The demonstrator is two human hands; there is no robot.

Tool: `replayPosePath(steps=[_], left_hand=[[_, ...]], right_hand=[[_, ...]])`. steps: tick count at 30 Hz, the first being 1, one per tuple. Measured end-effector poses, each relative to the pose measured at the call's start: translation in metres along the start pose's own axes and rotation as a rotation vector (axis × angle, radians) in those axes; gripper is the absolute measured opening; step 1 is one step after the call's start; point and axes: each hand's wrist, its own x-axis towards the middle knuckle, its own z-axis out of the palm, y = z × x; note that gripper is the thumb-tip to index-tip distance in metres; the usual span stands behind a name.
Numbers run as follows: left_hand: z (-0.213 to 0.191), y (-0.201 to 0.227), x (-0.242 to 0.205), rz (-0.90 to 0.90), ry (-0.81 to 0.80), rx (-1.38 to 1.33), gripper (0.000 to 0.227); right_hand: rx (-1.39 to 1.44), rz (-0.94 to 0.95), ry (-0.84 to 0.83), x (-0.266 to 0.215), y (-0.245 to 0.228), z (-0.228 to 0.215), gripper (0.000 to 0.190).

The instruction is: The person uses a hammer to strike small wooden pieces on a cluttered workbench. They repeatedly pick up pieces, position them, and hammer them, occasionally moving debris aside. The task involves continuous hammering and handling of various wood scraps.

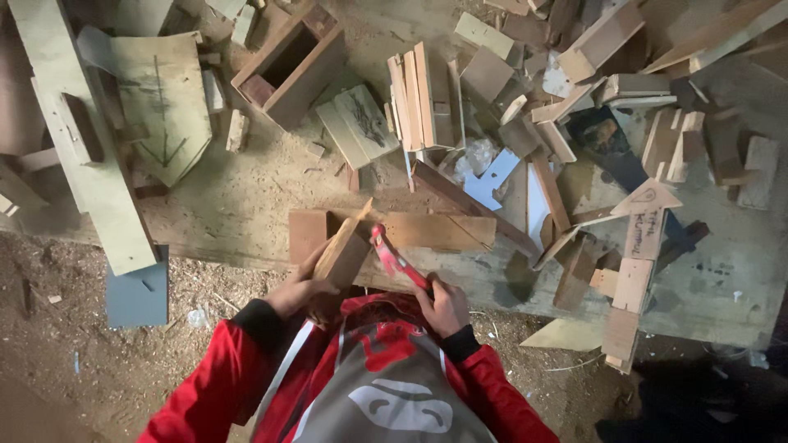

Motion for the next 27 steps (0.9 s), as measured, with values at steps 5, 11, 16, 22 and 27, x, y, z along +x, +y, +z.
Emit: replayPosePath(steps=[5, 11, 16, 22, 27], left_hand=[[0.025, -0.015, 0.001, 0.028, 0.013, -0.18, 0.095], [0.028, -0.032, 0.002, 0.077, -0.022, -0.317, 0.089], [0.033, -0.046, 0.001, 0.045, -0.084, -0.542, 0.088], [0.029, -0.037, -0.001, 0.071, -0.048, -0.461, 0.089], [0.032, -0.016, -0.014, 0.221, -0.08, -0.154, 0.094]], right_hand=[[-0.121, -0.23, 0.11, -0.014, -0.004, -0.02, 0.043], [0.056, -0.498, 0.13, -0.012, 0.014, -0.034, 0.035], [-0.133, -0.133, 0.137, 0.009, 0.042, -0.009, 0.025], [-0.066, -0.33, 0.218, -0.017, 0.042, -0.022, 0.026], [0.174, 0.175, 0.024, 0.012, 0.038, -0.014, 0.029]])
